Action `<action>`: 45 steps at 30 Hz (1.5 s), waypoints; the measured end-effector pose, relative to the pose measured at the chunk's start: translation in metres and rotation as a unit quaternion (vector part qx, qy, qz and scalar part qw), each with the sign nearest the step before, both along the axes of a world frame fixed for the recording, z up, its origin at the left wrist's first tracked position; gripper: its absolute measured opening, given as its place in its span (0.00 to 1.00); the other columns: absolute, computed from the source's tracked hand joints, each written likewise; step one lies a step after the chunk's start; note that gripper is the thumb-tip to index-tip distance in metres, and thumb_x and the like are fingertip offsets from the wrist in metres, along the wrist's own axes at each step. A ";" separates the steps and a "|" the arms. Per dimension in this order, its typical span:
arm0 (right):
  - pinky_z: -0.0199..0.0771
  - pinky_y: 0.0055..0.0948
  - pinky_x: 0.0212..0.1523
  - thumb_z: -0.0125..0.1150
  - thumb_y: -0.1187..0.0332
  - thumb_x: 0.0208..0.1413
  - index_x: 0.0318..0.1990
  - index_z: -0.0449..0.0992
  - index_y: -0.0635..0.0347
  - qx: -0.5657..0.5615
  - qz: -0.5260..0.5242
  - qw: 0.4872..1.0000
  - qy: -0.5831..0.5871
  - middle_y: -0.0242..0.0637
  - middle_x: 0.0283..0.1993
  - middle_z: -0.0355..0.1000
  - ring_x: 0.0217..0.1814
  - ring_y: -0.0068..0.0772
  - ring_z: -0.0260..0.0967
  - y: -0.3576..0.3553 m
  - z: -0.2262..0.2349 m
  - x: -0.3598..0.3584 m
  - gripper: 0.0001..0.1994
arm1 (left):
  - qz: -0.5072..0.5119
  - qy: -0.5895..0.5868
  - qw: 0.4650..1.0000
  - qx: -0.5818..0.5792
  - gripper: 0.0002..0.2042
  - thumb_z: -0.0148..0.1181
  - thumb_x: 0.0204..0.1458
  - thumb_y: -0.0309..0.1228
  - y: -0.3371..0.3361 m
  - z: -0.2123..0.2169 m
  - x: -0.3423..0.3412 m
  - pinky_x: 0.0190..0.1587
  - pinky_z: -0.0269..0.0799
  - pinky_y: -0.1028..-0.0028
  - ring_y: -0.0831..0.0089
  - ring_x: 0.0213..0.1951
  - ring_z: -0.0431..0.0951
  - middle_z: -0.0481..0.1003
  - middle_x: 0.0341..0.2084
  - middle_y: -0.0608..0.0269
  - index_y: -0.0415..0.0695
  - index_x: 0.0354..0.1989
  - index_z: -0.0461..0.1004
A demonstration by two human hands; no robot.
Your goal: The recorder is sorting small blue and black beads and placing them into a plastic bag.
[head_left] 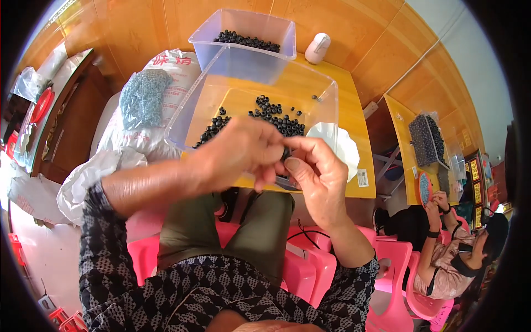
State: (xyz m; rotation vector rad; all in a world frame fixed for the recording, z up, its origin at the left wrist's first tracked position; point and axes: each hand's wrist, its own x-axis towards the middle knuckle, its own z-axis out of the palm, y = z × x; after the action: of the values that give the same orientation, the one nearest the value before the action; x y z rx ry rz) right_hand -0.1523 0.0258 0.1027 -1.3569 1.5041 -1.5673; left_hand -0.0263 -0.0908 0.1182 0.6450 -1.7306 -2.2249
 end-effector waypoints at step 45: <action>0.62 0.15 0.24 0.57 0.77 0.48 0.35 0.74 0.68 0.073 -0.088 0.990 -0.088 0.36 0.26 0.72 0.23 0.18 0.65 0.010 -0.007 -0.031 0.06 | -0.056 -0.096 0.988 -0.105 0.09 0.56 0.51 0.28 -0.102 -0.022 -0.029 0.16 0.64 0.80 0.77 0.18 0.71 0.73 0.19 0.61 0.33 0.31 0.74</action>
State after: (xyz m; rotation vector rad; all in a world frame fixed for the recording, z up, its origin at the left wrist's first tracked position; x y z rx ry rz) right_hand -0.1828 0.0362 0.0953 -1.0014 1.6288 -1.6024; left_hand -0.0549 -0.1931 0.0960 0.7512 -2.1094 -2.0688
